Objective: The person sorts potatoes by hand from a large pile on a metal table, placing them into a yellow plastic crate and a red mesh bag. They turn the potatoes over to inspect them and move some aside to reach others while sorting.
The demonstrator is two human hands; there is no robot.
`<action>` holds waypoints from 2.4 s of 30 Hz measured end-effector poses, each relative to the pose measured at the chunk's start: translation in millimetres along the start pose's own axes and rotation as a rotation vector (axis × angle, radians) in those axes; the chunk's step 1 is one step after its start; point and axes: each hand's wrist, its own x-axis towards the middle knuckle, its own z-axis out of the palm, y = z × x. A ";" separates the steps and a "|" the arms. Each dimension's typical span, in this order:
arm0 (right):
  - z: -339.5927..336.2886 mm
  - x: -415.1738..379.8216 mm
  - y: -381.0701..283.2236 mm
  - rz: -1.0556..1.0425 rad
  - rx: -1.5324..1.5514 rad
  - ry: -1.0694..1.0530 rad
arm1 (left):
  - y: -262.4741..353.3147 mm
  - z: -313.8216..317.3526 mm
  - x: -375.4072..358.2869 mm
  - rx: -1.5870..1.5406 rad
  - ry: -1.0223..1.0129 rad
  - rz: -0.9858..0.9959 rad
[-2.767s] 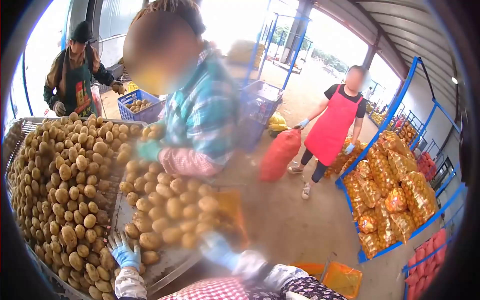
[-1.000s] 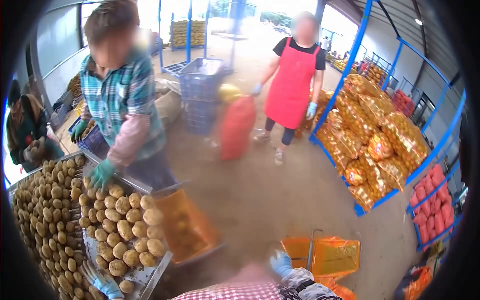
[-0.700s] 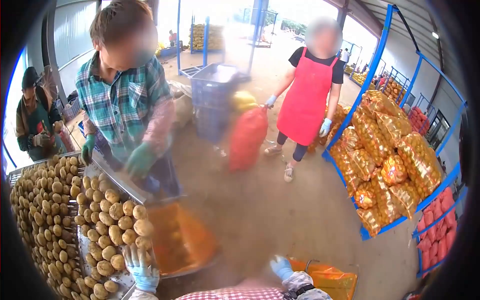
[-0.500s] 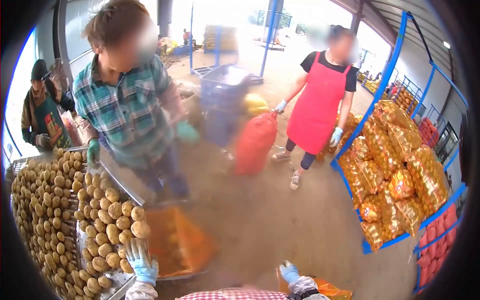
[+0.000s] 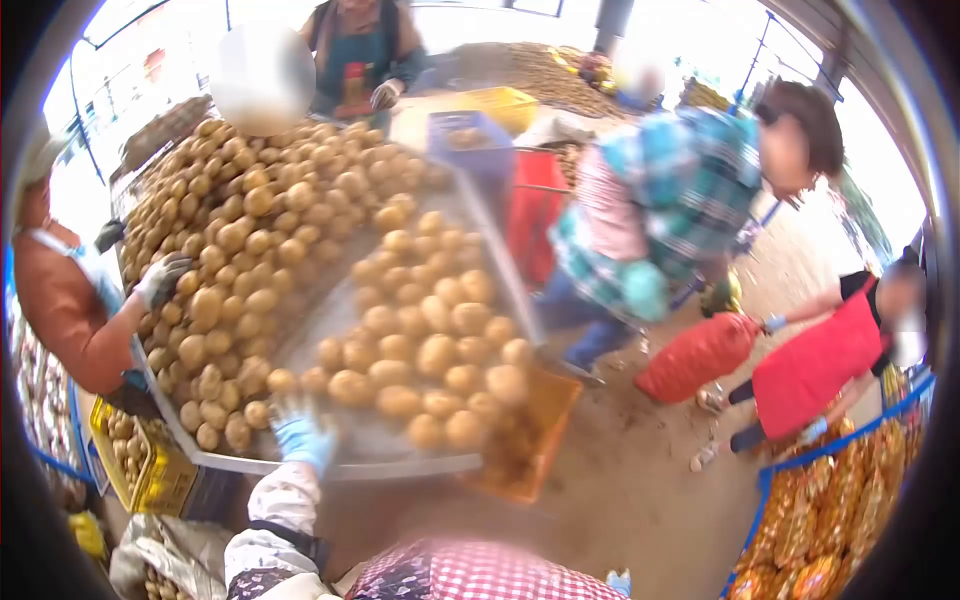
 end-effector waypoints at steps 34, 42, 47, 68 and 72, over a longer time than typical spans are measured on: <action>50.5 -203.5 -525.2 -1.724 0.001 0.001 | -16.8 -23.5 -0.6 -0.021 -0.177 -0.037; 44.4 -188.8 -550.9 -1.539 -0.082 0.188 | 52.2 -33.9 -17.3 -0.196 -0.402 0.188; 50.8 -185.4 -550.4 -1.511 -0.066 0.181 | 9.2 -39.7 -6.9 -0.559 -0.198 0.426; 45.9 -188.5 -550.2 -1.545 -0.048 0.215 | 1.5 -51.3 44.2 -1.599 -0.038 -0.104; 47.3 -187.0 -551.0 -1.552 -0.061 0.227 | 20.3 -86.4 29.6 -2.457 -0.400 -0.429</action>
